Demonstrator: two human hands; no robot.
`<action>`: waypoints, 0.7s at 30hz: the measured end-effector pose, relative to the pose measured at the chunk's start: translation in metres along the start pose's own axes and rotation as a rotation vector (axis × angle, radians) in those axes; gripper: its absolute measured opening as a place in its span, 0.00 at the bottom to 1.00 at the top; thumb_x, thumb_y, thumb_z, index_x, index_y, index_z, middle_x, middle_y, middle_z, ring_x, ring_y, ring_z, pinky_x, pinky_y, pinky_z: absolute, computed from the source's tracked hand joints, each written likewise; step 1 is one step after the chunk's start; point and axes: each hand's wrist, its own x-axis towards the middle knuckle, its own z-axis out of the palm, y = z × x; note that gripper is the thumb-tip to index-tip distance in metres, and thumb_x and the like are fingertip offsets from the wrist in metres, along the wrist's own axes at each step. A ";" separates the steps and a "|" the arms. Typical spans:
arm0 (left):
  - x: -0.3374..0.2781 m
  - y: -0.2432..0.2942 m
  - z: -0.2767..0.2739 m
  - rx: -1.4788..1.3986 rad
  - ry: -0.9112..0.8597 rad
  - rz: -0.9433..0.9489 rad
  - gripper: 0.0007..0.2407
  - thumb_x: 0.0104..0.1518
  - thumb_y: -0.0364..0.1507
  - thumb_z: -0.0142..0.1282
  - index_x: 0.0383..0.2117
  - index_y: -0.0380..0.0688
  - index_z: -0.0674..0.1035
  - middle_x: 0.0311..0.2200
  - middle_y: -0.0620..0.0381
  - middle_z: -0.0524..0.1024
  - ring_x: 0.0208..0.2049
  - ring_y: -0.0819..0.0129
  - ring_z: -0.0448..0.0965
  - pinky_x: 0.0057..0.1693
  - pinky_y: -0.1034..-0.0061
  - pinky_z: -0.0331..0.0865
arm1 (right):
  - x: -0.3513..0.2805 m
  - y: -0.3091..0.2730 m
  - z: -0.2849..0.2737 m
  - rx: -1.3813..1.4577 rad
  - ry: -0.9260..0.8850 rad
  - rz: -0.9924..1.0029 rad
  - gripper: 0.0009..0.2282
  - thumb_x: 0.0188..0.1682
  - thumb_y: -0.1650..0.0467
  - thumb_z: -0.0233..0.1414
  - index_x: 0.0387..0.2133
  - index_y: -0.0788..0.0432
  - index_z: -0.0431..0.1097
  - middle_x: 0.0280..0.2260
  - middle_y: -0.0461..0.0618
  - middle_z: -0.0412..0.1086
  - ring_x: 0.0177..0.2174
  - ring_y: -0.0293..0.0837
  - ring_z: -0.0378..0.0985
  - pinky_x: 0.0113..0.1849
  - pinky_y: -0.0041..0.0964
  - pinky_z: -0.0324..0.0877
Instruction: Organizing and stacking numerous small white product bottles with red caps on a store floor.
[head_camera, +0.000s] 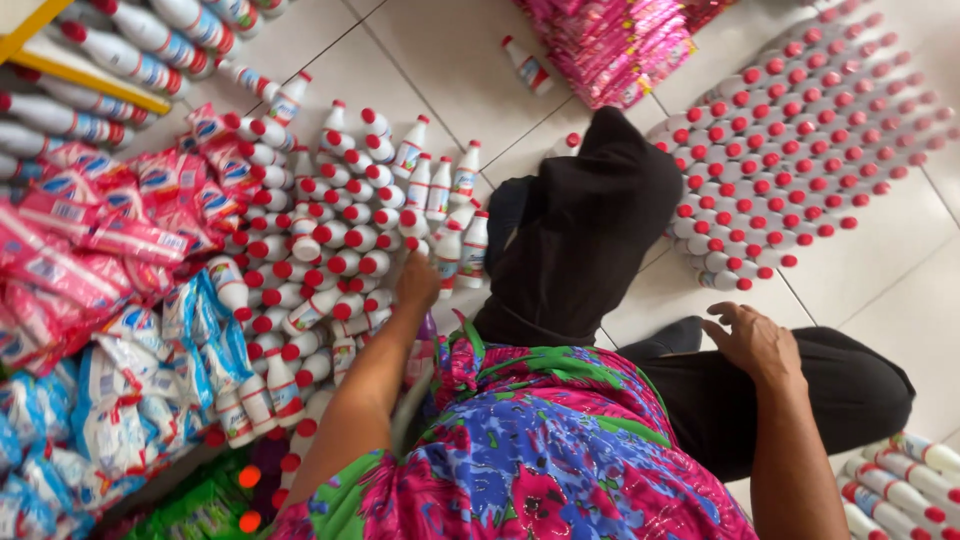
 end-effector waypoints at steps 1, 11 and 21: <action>-0.001 0.007 0.001 -0.008 0.008 -0.021 0.20 0.59 0.39 0.55 0.54 0.42 0.70 0.53 0.35 0.75 0.55 0.39 0.76 0.58 0.49 0.69 | 0.009 -0.001 0.006 -0.011 -0.006 -0.020 0.18 0.50 0.55 0.53 0.50 0.45 0.75 0.46 0.46 0.78 0.44 0.49 0.82 0.44 0.47 0.75; -0.008 0.016 0.018 -0.071 0.025 0.190 0.24 0.51 0.29 0.60 0.56 0.44 0.67 0.53 0.36 0.71 0.54 0.38 0.73 0.59 0.52 0.69 | 0.056 -0.039 0.032 0.120 -0.086 -0.316 0.17 0.49 0.60 0.55 0.48 0.53 0.74 0.43 0.55 0.78 0.42 0.52 0.82 0.44 0.45 0.76; 0.044 -0.018 0.050 0.192 -0.205 0.290 0.28 0.54 0.35 0.61 0.62 0.45 0.65 0.63 0.38 0.61 0.64 0.38 0.57 0.67 0.55 0.56 | 0.144 -0.111 0.078 0.185 -0.132 -0.577 0.14 0.50 0.61 0.56 0.42 0.57 0.74 0.39 0.57 0.78 0.42 0.56 0.80 0.44 0.50 0.74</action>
